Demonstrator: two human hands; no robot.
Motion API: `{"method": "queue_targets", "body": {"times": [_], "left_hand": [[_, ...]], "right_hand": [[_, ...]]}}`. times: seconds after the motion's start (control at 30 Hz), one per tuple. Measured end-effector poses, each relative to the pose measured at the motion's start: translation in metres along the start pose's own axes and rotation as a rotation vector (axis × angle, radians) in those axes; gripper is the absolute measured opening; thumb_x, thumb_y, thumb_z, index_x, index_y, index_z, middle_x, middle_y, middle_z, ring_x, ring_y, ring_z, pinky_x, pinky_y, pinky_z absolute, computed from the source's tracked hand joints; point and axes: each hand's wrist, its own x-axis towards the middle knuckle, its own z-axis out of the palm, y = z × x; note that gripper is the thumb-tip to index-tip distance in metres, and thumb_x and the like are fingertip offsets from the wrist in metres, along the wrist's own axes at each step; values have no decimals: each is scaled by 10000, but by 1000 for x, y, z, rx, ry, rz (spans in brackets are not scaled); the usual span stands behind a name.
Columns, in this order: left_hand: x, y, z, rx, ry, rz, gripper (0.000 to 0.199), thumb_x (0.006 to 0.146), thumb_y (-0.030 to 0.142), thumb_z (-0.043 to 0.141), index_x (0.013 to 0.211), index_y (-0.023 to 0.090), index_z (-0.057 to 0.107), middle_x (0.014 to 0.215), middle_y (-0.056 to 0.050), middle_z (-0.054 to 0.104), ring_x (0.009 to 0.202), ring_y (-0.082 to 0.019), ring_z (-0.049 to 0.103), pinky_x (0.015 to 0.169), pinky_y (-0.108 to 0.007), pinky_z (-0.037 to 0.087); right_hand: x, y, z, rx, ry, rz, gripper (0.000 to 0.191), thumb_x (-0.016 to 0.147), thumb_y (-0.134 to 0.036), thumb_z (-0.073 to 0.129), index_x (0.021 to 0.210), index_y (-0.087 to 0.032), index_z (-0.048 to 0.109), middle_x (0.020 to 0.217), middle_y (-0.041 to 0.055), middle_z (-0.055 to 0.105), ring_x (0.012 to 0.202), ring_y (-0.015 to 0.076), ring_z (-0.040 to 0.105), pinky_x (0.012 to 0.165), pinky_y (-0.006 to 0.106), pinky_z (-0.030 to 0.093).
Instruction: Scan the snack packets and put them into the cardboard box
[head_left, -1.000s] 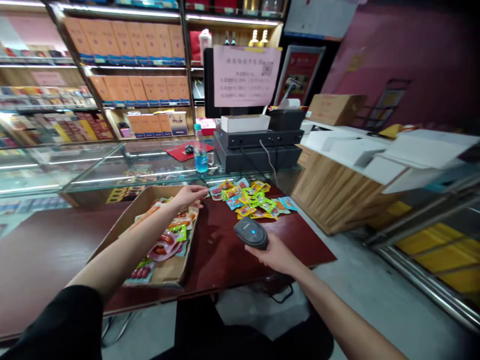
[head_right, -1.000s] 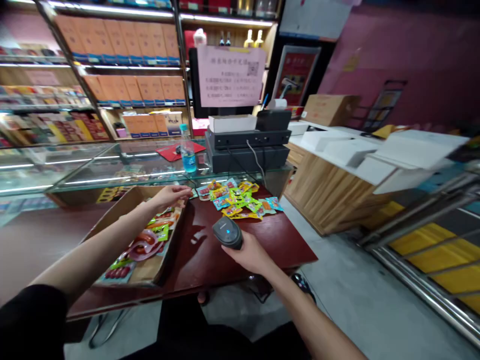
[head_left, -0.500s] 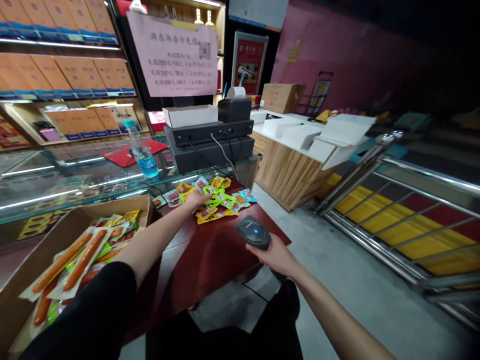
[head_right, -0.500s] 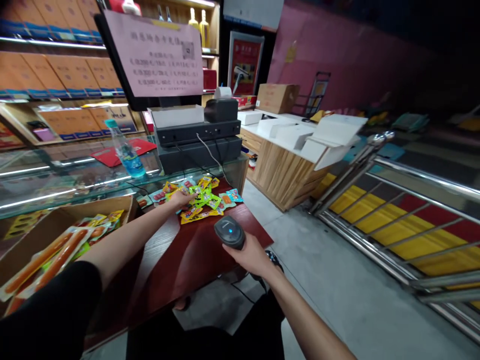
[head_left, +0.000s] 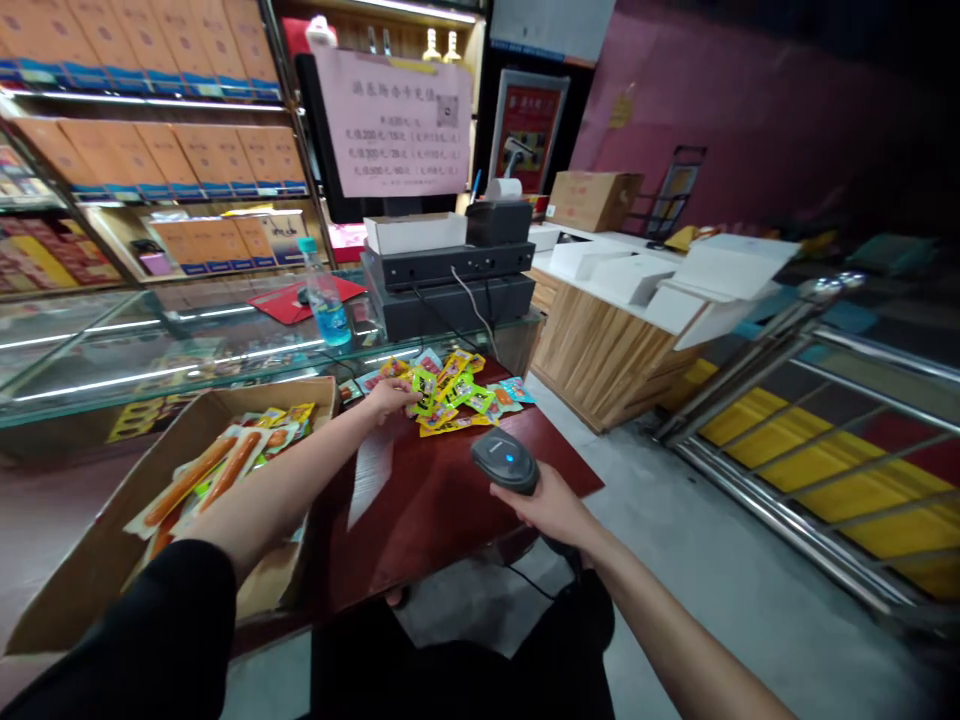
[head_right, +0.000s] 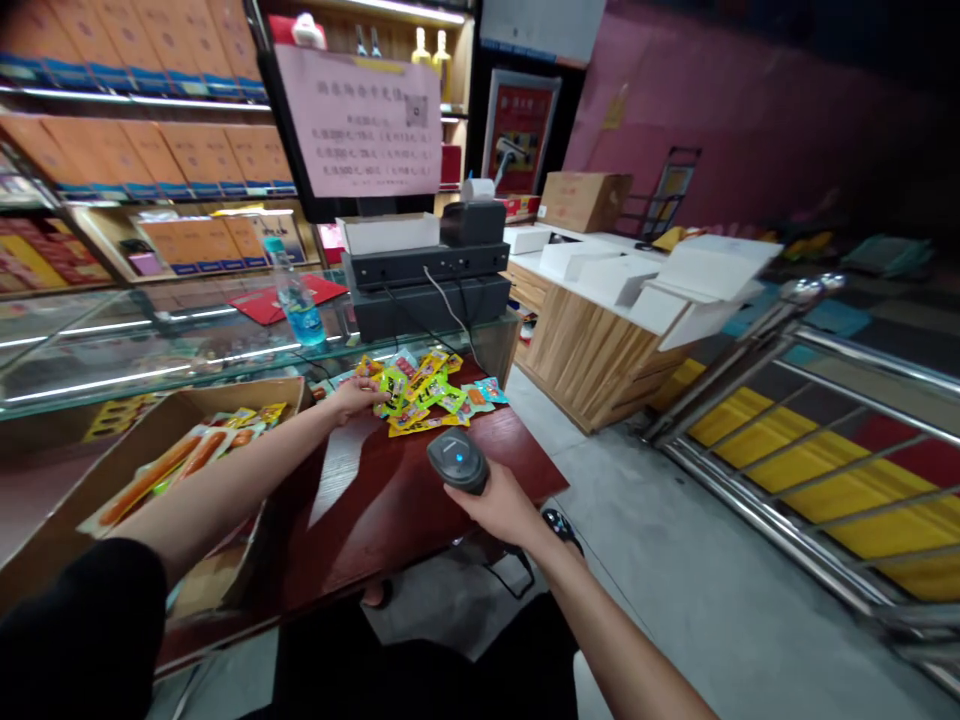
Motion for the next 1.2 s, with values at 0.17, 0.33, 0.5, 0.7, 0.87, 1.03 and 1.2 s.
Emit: {"method": "queue_targets", "body": {"times": [0.17,0.33,0.5,0.7,0.87,1.03,1.2], "left_hand": [[-53,1,-56,-140,-97,-13,488,444,270,912,788,156,585,667,21,647,618,-116,619,552,-217,489],[-87,-3,-92,-238,-94,-41,495,446,308,914,858,162,682,773,-11,701,648,-114,637,575,-214,505],[-100,-7,-110,-305,-126,-35,409,532,306,886,882,176,721,802,-44,726,653,-144,651,573,-251,539],[-108,-10,-117,-227,-117,-25,385,565,323,869,894,170,740,781,-66,734,617,-144,644,545,-239,529],[-108,-12,-115,-263,-178,0,485,488,361,896,902,156,746,862,-72,738,659,-143,653,573,-243,538],[-125,-9,-135,-223,-135,0,442,514,359,882,885,158,751,836,-66,736,608,-126,631,517,-217,501],[-155,-13,-197,-137,43,7,381,527,329,876,844,163,747,787,-58,729,624,-141,638,510,-212,492]], "right_hand": [[10,-31,29,10,-62,-81,285,745,-398,693,892,-153,685,523,10,622,536,184,627,521,261,500],[19,-56,63,16,-142,-147,319,762,-411,672,944,-149,677,534,14,628,538,189,630,510,261,498],[19,-67,83,-8,-194,-168,303,763,-403,669,940,-158,685,554,23,647,554,195,639,514,265,504],[15,-72,87,3,-199,-177,312,765,-398,664,957,-154,686,586,31,664,569,191,646,540,267,516],[14,-74,86,12,-198,-180,319,773,-400,662,973,-152,683,576,26,658,560,185,643,541,264,519],[13,-69,86,11,-199,-169,315,755,-404,683,949,-156,683,575,29,662,563,195,650,540,276,528],[14,-61,88,10,-228,-162,283,759,-386,677,927,-158,677,558,14,648,537,180,639,518,260,516]]}}
